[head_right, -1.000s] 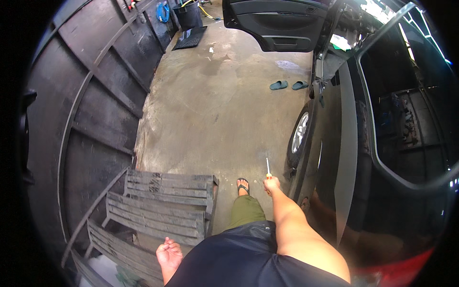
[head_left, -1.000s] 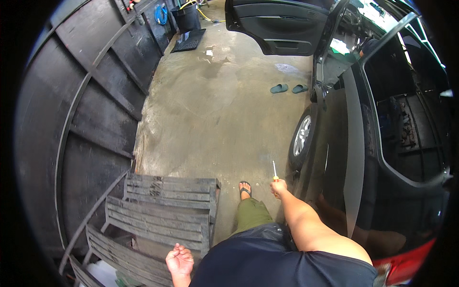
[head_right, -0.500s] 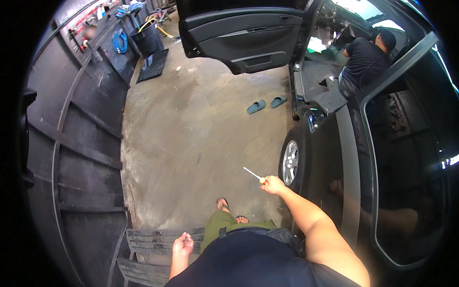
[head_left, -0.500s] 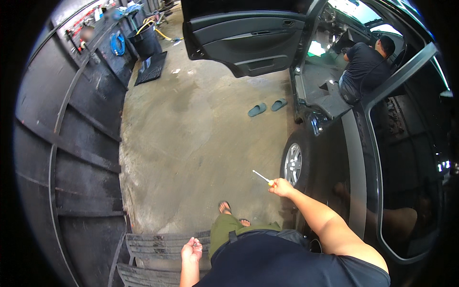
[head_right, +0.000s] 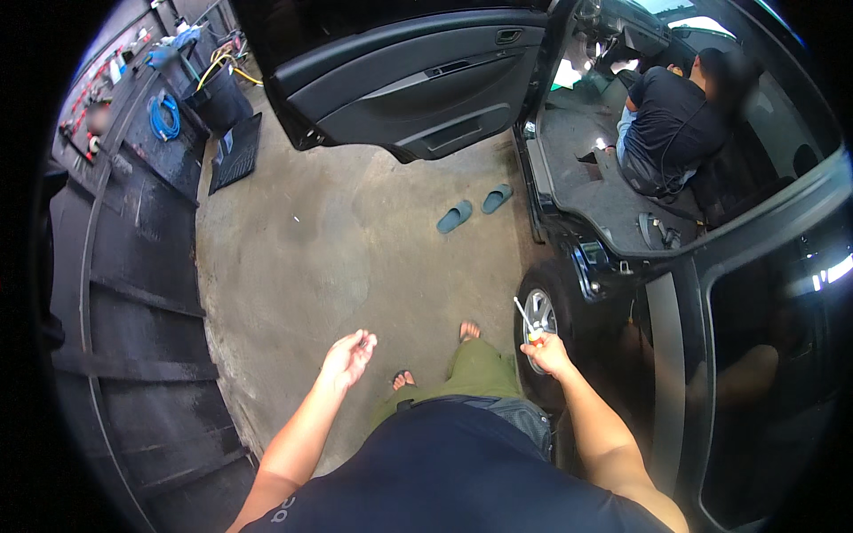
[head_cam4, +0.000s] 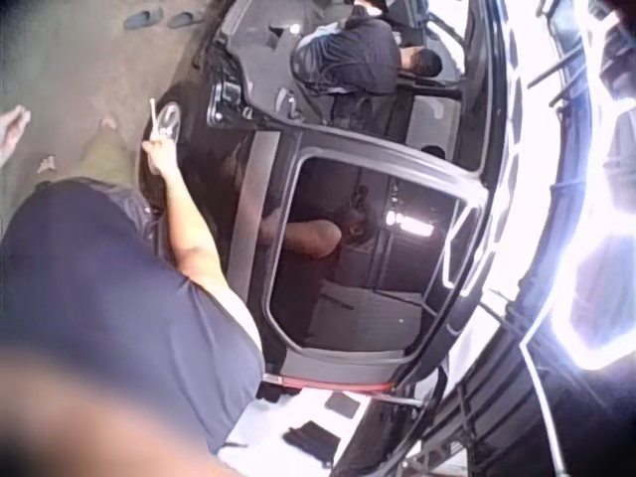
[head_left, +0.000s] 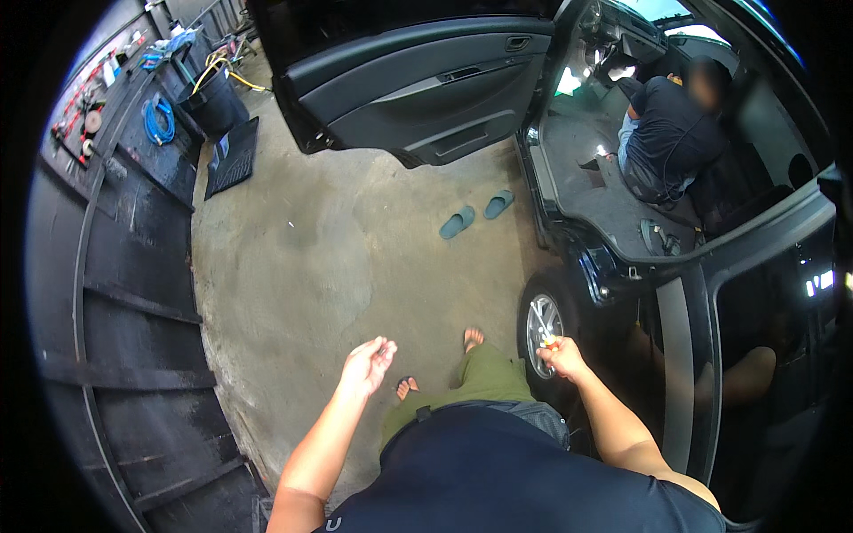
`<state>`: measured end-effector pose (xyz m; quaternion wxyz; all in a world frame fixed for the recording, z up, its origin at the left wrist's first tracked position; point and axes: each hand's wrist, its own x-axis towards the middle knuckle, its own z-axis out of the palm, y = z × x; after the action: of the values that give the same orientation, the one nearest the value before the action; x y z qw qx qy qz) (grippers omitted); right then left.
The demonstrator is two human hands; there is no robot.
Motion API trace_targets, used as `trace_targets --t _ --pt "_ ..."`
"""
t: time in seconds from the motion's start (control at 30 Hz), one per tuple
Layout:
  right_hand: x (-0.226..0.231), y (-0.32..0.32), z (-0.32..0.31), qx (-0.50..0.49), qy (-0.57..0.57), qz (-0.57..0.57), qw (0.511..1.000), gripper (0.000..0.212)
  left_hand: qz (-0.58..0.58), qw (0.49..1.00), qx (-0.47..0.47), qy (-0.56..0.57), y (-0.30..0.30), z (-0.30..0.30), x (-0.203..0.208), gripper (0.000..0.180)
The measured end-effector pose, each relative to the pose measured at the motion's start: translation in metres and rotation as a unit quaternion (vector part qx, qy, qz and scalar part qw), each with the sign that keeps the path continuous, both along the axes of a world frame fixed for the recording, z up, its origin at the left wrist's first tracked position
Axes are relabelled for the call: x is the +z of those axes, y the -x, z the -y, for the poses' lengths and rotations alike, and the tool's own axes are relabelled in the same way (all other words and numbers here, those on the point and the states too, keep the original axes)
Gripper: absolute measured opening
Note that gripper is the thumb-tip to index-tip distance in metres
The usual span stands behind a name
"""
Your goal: The person uses a yellow-handled screwdriver to pry and remove a long black plastic trim piece from the rear passenger-side door sill of a car. After removing the first trim, they walk to the driver's side and repeat the process to remove a similar trim piece from that door sill.
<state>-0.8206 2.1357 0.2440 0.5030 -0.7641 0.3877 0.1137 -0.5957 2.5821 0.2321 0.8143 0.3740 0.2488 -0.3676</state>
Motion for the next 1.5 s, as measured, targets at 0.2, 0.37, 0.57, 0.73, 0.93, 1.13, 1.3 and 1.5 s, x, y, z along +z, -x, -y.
trace_targets --t 0.2,0.37,0.57,0.73,0.93,1.13,1.3,1.5 --pt "-0.024 -0.132 0.047 -0.028 -0.074 0.046 0.996 0.024 0.011 1.0 -0.011 0.024 -0.146 0.14 -0.013 0.017" --pt "-0.051 -0.227 0.119 -0.035 -0.089 0.02 0.995 0.024 -0.087 0.995 0.034 0.039 -0.25 0.28 -0.045 0.027" --pt "-0.029 -0.273 0.2 -0.088 -0.156 -0.06 0.982 0.022 -0.104 0.979 0.132 0.117 -0.402 0.447 -0.087 0.031" --pt "-0.025 -0.275 0.235 -0.151 -0.157 -0.075 0.973 0.02 -0.095 0.959 0.249 0.102 -0.517 0.536 -0.13 0.033" --pt "-0.036 -0.269 0.238 -0.19 -0.171 -0.094 0.962 0.019 -0.133 0.945 0.294 0.044 -0.558 0.55 -0.153 0.036" --pt "-0.052 -0.308 0.217 -0.067 -0.071 -0.083 0.992 0.022 -0.092 0.985 0.145 0.035 -0.475 0.466 -0.134 0.027" --pt "-0.051 -0.385 0.167 0.183 0.084 -0.162 0.966 0.041 -0.102 0.974 -0.186 -0.076 -0.357 0.274 -0.082 0.016" --pt "-0.031 -0.479 0.014 0.345 0.129 -0.116 0.922 0.035 -0.11 0.945 -0.192 -0.24 -0.263 -0.014 -0.018 0.018"
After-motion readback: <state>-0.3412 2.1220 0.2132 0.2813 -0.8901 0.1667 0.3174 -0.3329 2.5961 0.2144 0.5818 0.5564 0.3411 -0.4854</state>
